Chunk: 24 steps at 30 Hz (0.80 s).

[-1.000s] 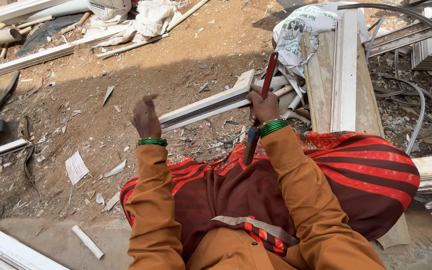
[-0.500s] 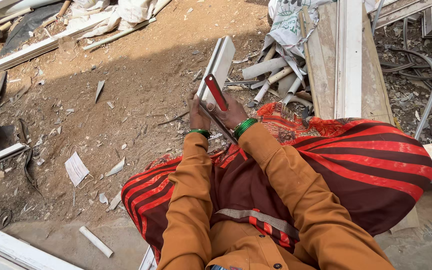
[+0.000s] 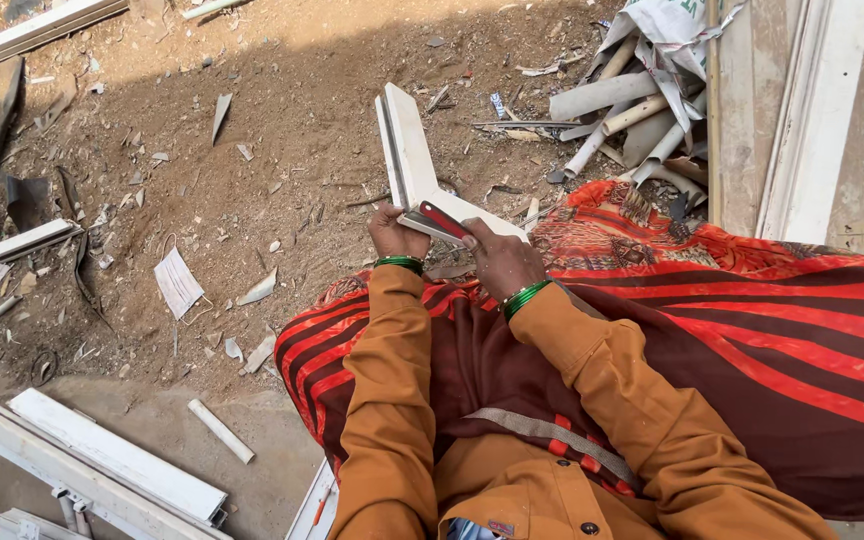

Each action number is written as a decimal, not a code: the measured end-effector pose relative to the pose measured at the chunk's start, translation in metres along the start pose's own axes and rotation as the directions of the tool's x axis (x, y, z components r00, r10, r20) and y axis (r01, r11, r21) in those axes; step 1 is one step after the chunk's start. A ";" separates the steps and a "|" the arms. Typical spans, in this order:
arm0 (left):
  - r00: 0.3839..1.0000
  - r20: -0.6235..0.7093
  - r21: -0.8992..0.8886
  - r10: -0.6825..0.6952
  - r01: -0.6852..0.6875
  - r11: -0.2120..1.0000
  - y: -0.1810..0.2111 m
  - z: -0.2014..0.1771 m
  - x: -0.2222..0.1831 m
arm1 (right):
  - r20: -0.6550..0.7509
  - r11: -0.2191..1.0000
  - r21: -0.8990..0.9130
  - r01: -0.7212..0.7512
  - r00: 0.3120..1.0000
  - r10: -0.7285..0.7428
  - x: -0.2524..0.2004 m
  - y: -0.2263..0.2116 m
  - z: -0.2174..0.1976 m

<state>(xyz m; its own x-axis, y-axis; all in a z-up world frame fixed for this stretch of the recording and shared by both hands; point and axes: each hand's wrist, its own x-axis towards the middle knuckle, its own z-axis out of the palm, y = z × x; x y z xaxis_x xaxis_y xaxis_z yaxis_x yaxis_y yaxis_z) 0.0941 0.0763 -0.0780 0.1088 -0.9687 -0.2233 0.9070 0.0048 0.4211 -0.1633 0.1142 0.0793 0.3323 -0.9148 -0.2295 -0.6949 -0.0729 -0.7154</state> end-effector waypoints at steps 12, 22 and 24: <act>0.991 -0.099 0.065 -0.086 0.092 0.994 -0.019 0.009 0.005 | -0.172 0.962 -0.168 0.214 0.955 -0.242 -0.005 0.018 0.023; 0.986 -0.150 0.165 -0.079 0.103 0.981 -0.021 0.039 -0.003 | -0.232 0.947 -0.219 0.236 0.930 -0.285 -0.009 0.022 0.031; 0.988 -0.129 0.252 -0.089 0.120 0.960 -0.018 0.049 -0.009 | -0.256 0.942 -0.220 0.255 0.916 -0.308 -0.009 0.024 0.032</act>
<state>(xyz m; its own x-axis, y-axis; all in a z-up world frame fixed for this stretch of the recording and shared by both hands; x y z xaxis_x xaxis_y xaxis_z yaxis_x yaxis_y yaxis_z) 0.0569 0.0729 -0.0408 0.0794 -0.9249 -0.3717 0.7814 -0.1738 0.5994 -0.1625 0.1337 0.0428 0.3552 -0.9175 0.1789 -0.7101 -0.3893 -0.5867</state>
